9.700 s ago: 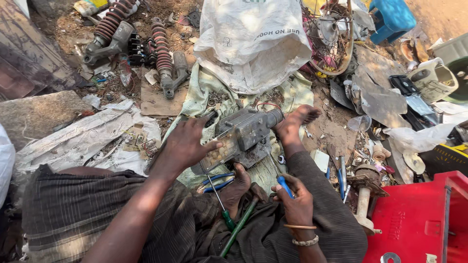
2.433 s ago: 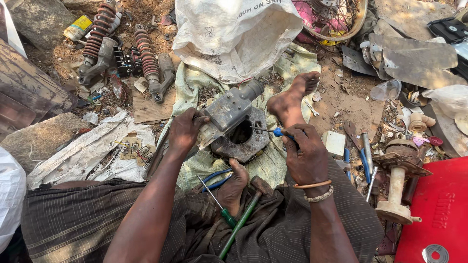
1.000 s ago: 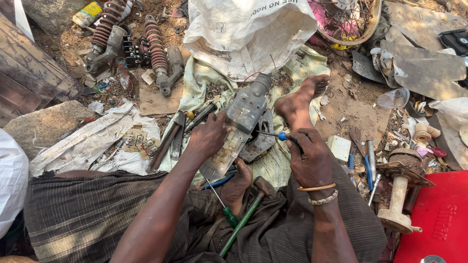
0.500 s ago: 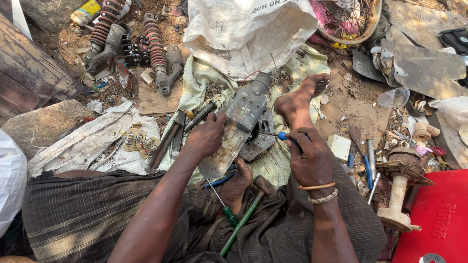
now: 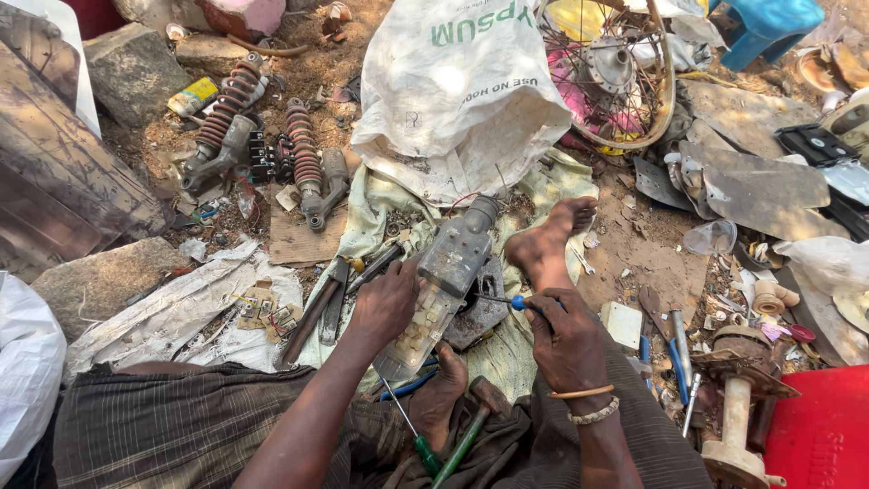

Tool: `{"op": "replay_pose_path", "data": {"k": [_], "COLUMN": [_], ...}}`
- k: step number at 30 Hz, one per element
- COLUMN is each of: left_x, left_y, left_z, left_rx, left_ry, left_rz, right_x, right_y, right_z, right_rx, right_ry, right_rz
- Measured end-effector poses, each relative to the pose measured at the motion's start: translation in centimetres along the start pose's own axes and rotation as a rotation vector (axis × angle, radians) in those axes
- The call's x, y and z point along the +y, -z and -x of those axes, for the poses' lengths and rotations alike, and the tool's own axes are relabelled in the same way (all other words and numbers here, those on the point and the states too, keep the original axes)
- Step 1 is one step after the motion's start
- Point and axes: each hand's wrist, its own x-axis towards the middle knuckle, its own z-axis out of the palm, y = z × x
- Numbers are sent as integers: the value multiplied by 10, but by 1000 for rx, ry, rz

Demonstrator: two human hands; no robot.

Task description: The person is repairing a motor by prying open its casing and manipulating internal components. They use a screwdriver and pliers to remove parts and adjust the motor while sitting on the ground.

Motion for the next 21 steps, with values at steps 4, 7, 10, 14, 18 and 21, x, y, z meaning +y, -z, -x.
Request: {"op": "replay_pose_path", "data": {"k": [4, 7, 10, 14, 18, 21], "left_x": [-14, -47, -73, -79, -59, -37], "left_y": [47, 126, 213, 265, 221, 166], "left_z": [39, 87, 154, 190, 152, 94], "left_rx": [224, 474, 728, 774, 355, -66], "left_ry": [22, 86, 379, 531, 540, 517], "left_rz": [96, 6, -226, -340, 181, 372], "right_x": [8, 12, 12, 4, 6, -2], "right_y": [1, -1, 0, -13, -13, -11], "right_z": [6, 9, 13, 4, 13, 22], "right_rx": [-25, 3, -9, 82, 212, 256], "right_ry": [-39, -33, 1, -28, -98, -265], "right_rz": [15, 30, 29, -38, -62, -422]}}
